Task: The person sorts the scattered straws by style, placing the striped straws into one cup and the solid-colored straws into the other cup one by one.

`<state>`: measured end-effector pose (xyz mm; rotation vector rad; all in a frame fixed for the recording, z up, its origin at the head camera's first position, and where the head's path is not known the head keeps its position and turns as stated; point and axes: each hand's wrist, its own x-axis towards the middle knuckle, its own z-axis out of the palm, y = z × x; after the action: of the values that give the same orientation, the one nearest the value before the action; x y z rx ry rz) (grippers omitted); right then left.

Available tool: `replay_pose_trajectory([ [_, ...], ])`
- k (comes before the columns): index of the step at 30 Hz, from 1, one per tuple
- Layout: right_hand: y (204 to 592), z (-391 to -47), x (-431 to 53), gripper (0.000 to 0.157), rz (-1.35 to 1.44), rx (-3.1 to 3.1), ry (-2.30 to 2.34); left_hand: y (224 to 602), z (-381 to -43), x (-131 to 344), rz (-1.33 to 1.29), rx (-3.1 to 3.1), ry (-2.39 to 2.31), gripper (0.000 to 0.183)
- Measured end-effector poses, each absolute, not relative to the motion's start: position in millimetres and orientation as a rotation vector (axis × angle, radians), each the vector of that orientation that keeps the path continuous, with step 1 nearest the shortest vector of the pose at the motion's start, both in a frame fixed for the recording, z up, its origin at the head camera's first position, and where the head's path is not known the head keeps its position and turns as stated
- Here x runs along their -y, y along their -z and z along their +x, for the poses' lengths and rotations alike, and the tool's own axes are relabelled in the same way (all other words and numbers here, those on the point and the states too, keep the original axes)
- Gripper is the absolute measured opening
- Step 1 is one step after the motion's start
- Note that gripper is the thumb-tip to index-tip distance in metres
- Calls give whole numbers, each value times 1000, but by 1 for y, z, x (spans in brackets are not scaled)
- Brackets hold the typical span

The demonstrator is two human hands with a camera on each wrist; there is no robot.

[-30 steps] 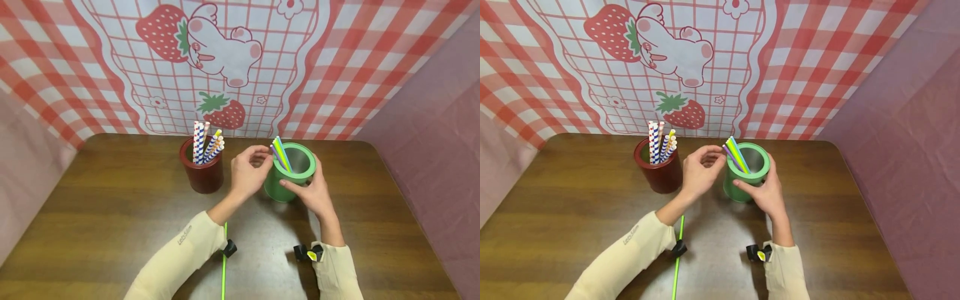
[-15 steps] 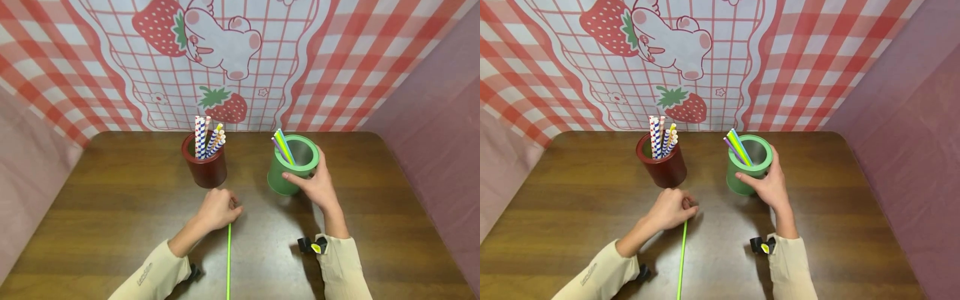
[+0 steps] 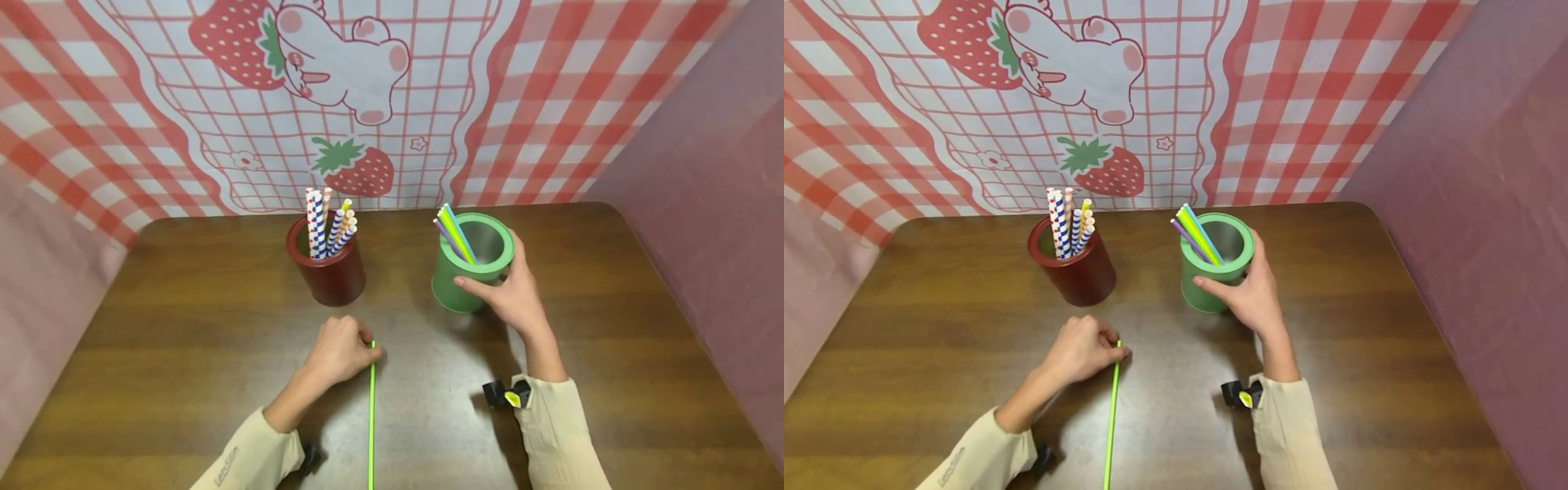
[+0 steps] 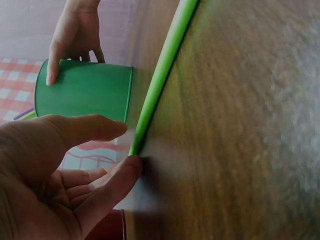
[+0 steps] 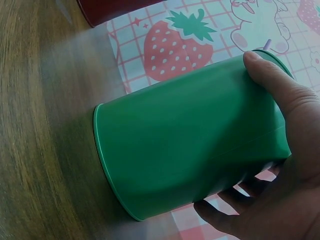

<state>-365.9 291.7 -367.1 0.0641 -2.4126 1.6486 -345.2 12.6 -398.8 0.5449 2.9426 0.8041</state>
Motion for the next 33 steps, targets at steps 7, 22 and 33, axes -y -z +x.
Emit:
replay_pose_trajectory([
  [7, 343, -357, -281, 96, 94, 2419, -1634, 401, -347, -14, 491, -2959, -809, 20],
  [22, 373, -373, -297, 104, 93, 2394, -1637, 405, -352, -17, 405, -2886, -907, 19],
  [33, 354, -359, -289, 98, 64, 2427, -1643, 384, -355, -24, 418, -2790, -1132, 11],
])
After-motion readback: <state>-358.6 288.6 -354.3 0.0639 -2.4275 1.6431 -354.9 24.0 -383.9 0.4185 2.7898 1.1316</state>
